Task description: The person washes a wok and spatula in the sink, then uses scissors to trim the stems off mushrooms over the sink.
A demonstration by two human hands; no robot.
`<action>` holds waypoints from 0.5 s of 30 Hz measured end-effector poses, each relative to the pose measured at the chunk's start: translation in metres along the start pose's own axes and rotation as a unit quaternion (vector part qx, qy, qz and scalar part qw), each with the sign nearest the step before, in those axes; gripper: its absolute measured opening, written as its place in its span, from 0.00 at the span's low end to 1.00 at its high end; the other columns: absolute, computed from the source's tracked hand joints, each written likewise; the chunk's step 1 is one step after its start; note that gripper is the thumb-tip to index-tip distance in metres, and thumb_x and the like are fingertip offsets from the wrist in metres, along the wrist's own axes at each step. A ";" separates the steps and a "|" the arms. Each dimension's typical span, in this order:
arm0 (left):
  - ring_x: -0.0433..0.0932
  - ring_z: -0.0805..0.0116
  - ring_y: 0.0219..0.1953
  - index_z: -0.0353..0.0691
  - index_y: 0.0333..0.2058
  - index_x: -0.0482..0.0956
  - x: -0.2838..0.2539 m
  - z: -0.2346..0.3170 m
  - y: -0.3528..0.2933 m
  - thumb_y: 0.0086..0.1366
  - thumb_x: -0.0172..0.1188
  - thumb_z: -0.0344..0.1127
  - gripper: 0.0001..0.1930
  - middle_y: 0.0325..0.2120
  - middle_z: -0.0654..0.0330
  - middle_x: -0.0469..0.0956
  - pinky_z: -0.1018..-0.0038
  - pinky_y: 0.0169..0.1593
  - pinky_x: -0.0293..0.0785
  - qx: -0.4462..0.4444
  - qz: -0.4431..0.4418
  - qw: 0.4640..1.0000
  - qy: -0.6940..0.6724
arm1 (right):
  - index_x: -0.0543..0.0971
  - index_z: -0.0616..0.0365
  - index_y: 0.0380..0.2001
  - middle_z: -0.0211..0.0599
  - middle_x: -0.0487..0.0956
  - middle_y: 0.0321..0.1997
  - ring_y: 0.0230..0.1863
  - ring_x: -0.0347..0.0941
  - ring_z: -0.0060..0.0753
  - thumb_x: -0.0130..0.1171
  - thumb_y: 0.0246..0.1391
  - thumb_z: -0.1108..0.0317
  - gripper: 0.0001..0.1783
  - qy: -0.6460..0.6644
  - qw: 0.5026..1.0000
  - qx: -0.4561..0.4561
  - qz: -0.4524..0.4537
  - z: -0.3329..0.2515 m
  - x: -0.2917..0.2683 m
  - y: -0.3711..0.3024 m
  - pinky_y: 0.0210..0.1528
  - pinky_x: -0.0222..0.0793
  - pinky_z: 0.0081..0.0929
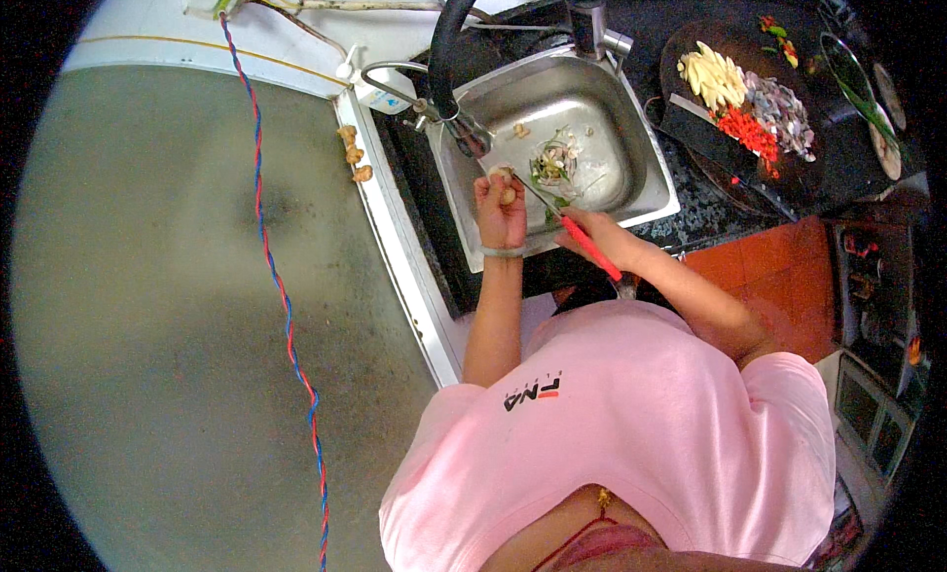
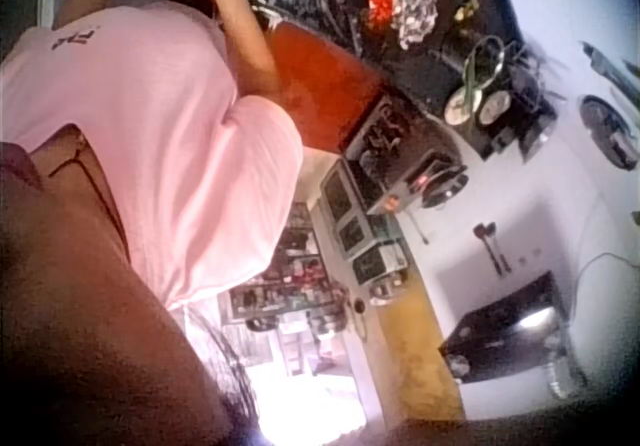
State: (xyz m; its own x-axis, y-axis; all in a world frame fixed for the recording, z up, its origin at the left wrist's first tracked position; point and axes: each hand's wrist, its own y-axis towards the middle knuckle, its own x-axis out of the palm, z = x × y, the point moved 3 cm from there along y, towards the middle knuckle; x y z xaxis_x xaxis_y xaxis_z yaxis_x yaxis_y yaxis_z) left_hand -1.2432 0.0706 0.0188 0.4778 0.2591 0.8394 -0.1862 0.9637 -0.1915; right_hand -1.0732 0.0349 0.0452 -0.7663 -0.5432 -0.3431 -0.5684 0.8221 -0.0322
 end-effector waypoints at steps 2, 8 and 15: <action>0.74 0.70 0.36 0.41 0.30 0.69 -0.007 -0.001 0.000 0.58 0.54 0.26 0.03 0.34 0.58 0.74 0.75 0.41 0.73 -0.005 0.010 1.000 -0.011 | 0.68 0.59 0.42 0.36 0.67 0.19 0.14 0.63 0.28 0.52 0.52 0.59 0.18 0.296 0.927 0.203 -0.108 -0.001 0.001 -0.002 0.16 0.59 0.24; 0.74 0.68 0.39 0.39 0.33 0.70 -0.013 0.000 -0.001 0.58 0.53 0.26 0.04 0.37 0.59 0.74 0.75 0.42 0.73 -0.048 0.036 0.996 -0.064 | 0.67 0.56 0.45 0.23 0.59 0.17 0.10 0.51 0.13 0.41 0.57 0.50 0.22 0.619 0.703 0.280 -0.208 -0.023 -0.003 0.001 0.09 0.46 0.11; 0.72 0.69 0.33 0.39 0.41 0.70 -0.029 -0.005 -0.002 0.60 0.53 0.32 0.10 0.35 0.58 0.73 0.74 0.36 0.72 -0.094 -0.015 0.995 -0.028 | 0.67 0.60 0.39 0.25 0.61 0.17 0.10 0.52 0.14 0.45 0.55 0.47 0.24 0.720 0.604 0.268 -0.213 -0.011 0.000 0.014 0.10 0.49 0.11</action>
State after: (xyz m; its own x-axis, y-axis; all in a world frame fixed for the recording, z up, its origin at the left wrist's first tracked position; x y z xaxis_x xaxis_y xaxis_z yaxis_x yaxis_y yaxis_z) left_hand -1.2521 0.0611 -0.0076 0.4309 0.2304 0.8725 -0.0060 0.9676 -0.2525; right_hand -1.0846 0.0446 0.0552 -0.2703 0.0075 0.9627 -0.9231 0.2821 -0.2614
